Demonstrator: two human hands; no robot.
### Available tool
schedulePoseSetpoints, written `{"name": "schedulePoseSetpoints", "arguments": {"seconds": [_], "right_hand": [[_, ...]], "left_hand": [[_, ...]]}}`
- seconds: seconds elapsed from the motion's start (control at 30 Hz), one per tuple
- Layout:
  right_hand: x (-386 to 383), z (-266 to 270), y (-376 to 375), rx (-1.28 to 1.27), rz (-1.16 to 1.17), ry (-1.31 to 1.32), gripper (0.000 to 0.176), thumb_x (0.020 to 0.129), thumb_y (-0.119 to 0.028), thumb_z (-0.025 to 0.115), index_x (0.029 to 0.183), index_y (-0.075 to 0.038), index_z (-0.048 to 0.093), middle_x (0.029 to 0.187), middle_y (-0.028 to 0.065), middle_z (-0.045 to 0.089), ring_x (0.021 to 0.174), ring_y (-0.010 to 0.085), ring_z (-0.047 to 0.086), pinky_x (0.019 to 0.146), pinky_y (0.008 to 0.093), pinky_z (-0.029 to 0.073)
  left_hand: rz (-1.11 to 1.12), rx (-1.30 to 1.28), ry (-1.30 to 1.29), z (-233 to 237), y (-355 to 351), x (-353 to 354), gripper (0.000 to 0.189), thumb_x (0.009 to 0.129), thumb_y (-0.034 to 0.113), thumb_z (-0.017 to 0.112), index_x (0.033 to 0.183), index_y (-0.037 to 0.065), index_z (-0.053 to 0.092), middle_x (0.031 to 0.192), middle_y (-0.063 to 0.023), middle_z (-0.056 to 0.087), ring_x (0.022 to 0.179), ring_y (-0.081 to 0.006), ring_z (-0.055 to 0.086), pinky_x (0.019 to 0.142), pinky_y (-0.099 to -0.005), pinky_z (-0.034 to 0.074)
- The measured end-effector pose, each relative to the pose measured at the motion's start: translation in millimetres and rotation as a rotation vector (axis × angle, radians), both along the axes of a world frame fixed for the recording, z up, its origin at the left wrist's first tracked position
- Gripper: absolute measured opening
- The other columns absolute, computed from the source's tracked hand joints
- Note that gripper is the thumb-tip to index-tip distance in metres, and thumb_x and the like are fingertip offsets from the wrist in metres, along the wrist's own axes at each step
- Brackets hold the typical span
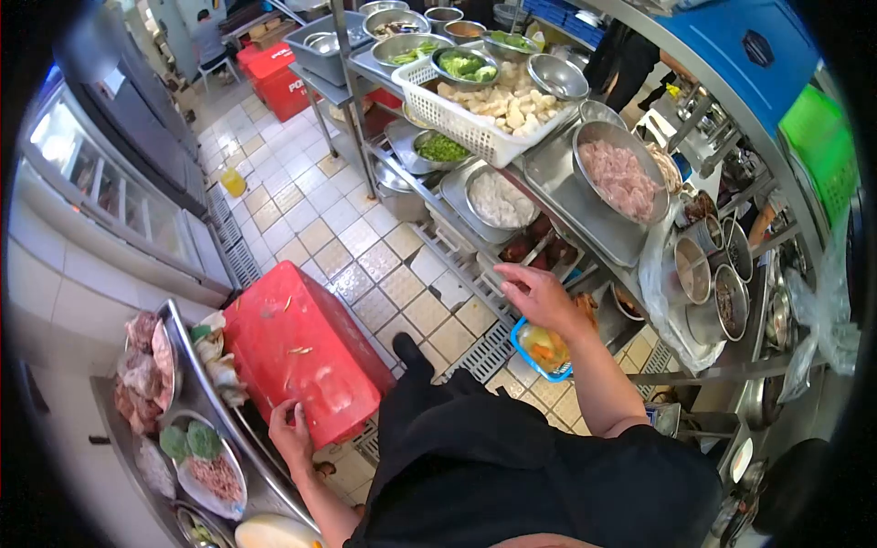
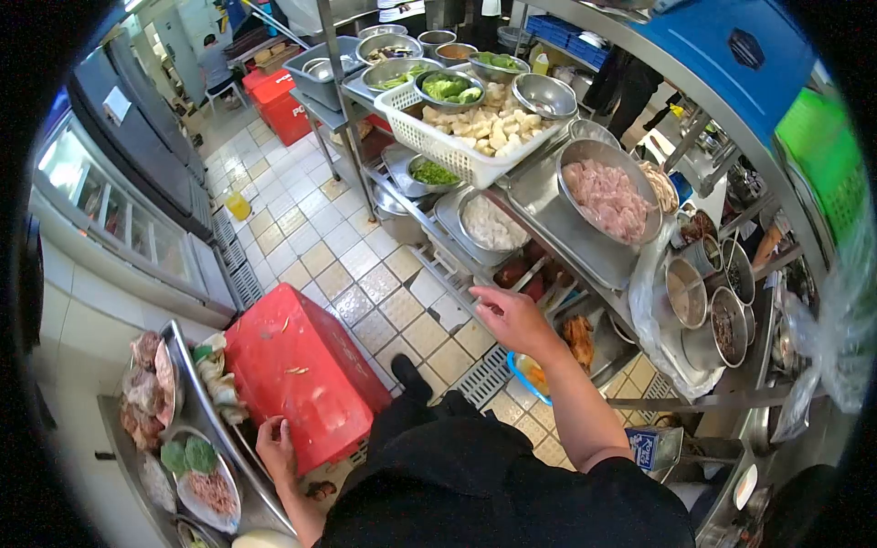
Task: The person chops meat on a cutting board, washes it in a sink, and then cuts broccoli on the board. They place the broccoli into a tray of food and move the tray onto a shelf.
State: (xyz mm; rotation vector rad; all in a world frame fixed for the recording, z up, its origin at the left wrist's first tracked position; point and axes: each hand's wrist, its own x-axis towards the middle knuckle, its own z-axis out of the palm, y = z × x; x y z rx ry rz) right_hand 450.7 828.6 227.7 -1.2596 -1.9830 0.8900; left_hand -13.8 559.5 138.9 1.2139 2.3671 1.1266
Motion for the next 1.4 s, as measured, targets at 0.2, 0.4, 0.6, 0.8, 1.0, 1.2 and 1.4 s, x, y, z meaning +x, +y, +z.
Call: {"name": "schedulePoseSetpoints", "arguments": {"seconds": [0.2, 0.4, 0.6, 0.8, 1.0, 1.2, 1.4], "right_hand": [[-16, 43, 69, -0.059, -0.194, -0.044, 0.033, 0.095, -0.017, 0.073, 0.127, -0.008, 0.073, 0.106, 0.0130, 0.078, 0.088, 0.0174, 0.072, 0.082, 0.0318, 0.057], [-40, 131, 148, 0.068, -0.365, -0.085, 0.035, 0.097, -0.019, 0.073, 0.131, -0.009, 0.072, 0.106, 0.0095, 0.078, 0.087, 0.0172, 0.072, 0.084, 0.0325, 0.058], [-84, 174, 277, 0.276, -0.213, -0.308, 0.043, 0.096, -0.017, 0.072, 0.138, -0.013, 0.068, 0.116, 0.0146, 0.074, 0.104, 0.0279, 0.072, 0.094, 0.0387, 0.056], [-87, 149, 410, 0.258, 0.031, -0.751, 0.063, 0.092, -0.014, 0.067, 0.152, -0.024, 0.054, 0.155, 0.0192, 0.051, 0.138, 0.0395, 0.053, 0.116, 0.0475, 0.044], [-80, 140, 460, 0.084, 0.065, -0.660, 0.050, 0.084, -0.013, 0.072, 0.133, -0.011, 0.063, 0.150, 0.0174, 0.053, 0.134, 0.0363, 0.057, 0.111, 0.0428, 0.048], [-58, 152, 478, 0.091, -0.135, -0.415, 0.032, 0.082, -0.006, 0.074, 0.112, -0.004, 0.062, 0.102, 0.0028, 0.065, 0.091, 0.0148, 0.061, 0.080, 0.0309, 0.050], [-44, 172, 479, -0.229, -0.476, -0.340, 0.032, 0.087, -0.003, 0.073, 0.117, -0.006, 0.062, 0.087, -0.0059, 0.055, 0.071, 0.0010, 0.048, 0.061, 0.0232, 0.038]], "left_hand": [[-0.043, -0.027, -0.007, -32, 121, -75, 0.016, 0.098, 0.011, 0.071, 0.105, -0.003, 0.073, 0.092, -0.0104, 0.072, 0.083, -0.0184, 0.067, 0.080, -0.0332, 0.055], [-0.140, -0.008, -0.044, -24, 293, -147, 0.017, 0.096, 0.012, 0.072, 0.106, -0.001, 0.073, 0.095, -0.0158, 0.073, 0.087, -0.0268, 0.070, 0.083, -0.0375, 0.056], [-0.455, 0.143, 0.041, 11, 443, -132, 0.016, 0.097, 0.012, 0.072, 0.108, 0.000, 0.073, 0.097, -0.0145, 0.072, 0.090, -0.0259, 0.070, 0.077, -0.0372, 0.055], [-0.442, -0.015, -0.057, -44, 493, -162, 0.022, 0.097, 0.014, 0.072, 0.112, -0.002, 0.073, 0.094, -0.0147, 0.074, 0.086, -0.0237, 0.071, 0.083, -0.0353, 0.056], [-0.265, -0.362, -0.313, -231, 391, -254, 0.025, 0.099, 0.021, 0.069, 0.102, -0.004, 0.070, 0.092, -0.0186, 0.074, 0.087, -0.0296, 0.071, 0.080, -0.0406, 0.055], [-0.439, -0.931, 0.029, -288, 325, -281, 0.020, 0.098, 0.016, 0.067, 0.095, -0.003, 0.065, 0.085, -0.0146, 0.071, 0.080, -0.0285, 0.069, 0.073, -0.0413, 0.053], [-0.661, -0.980, 0.216, -309, 401, -320, 0.017, 0.098, 0.013, 0.067, 0.092, -0.003, 0.063, 0.082, -0.0127, 0.069, 0.077, -0.0276, 0.067, 0.070, -0.0416, 0.052]]}}
